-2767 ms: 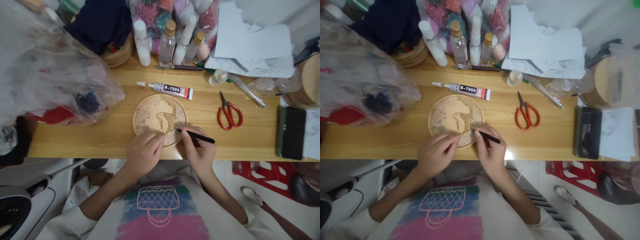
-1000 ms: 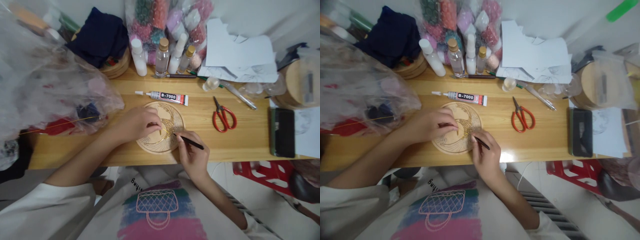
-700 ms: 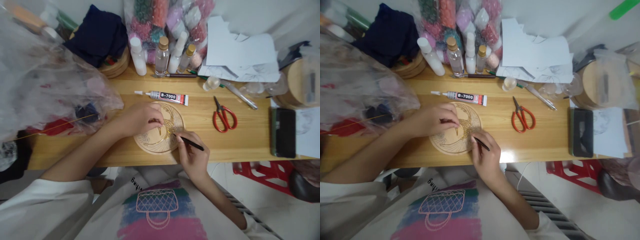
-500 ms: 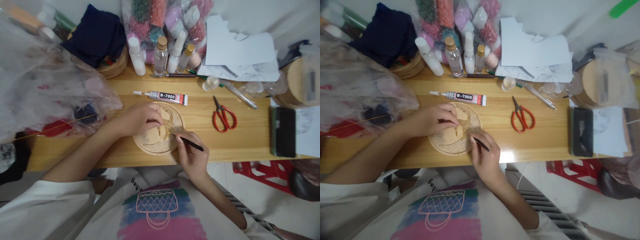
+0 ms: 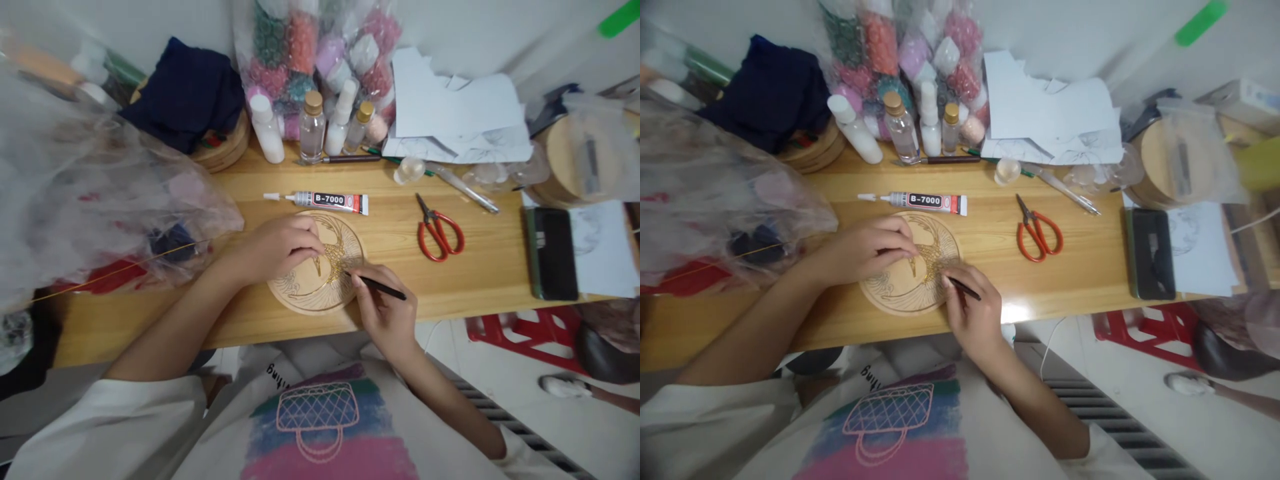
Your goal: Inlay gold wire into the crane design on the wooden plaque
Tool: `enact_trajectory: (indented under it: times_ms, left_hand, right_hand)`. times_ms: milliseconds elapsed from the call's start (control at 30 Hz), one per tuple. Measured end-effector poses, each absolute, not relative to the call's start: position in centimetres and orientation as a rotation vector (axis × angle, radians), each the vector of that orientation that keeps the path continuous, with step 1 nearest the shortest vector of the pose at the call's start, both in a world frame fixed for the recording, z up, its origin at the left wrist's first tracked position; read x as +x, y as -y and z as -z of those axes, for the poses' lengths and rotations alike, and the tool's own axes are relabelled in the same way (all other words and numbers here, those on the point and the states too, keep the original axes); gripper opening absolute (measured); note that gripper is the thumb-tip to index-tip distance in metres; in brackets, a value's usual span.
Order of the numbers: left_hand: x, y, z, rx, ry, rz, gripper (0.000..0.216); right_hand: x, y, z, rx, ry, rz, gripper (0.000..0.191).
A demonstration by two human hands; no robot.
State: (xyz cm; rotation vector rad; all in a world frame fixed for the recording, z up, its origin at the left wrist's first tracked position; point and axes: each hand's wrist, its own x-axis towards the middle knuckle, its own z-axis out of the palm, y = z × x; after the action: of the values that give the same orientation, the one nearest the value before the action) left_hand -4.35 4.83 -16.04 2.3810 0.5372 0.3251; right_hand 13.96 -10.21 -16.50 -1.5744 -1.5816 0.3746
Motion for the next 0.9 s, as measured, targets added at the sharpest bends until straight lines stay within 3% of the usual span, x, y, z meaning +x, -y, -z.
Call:
enact_trajectory:
  times_ms: [900]
  left_hand:
    - [-4.72, -4.6, 16.37, 2.311, -0.488, -0.386, 0.024]
  right_hand:
    - [14.51, 10.71, 16.75, -1.582, 1.485, -0.398, 0.012]
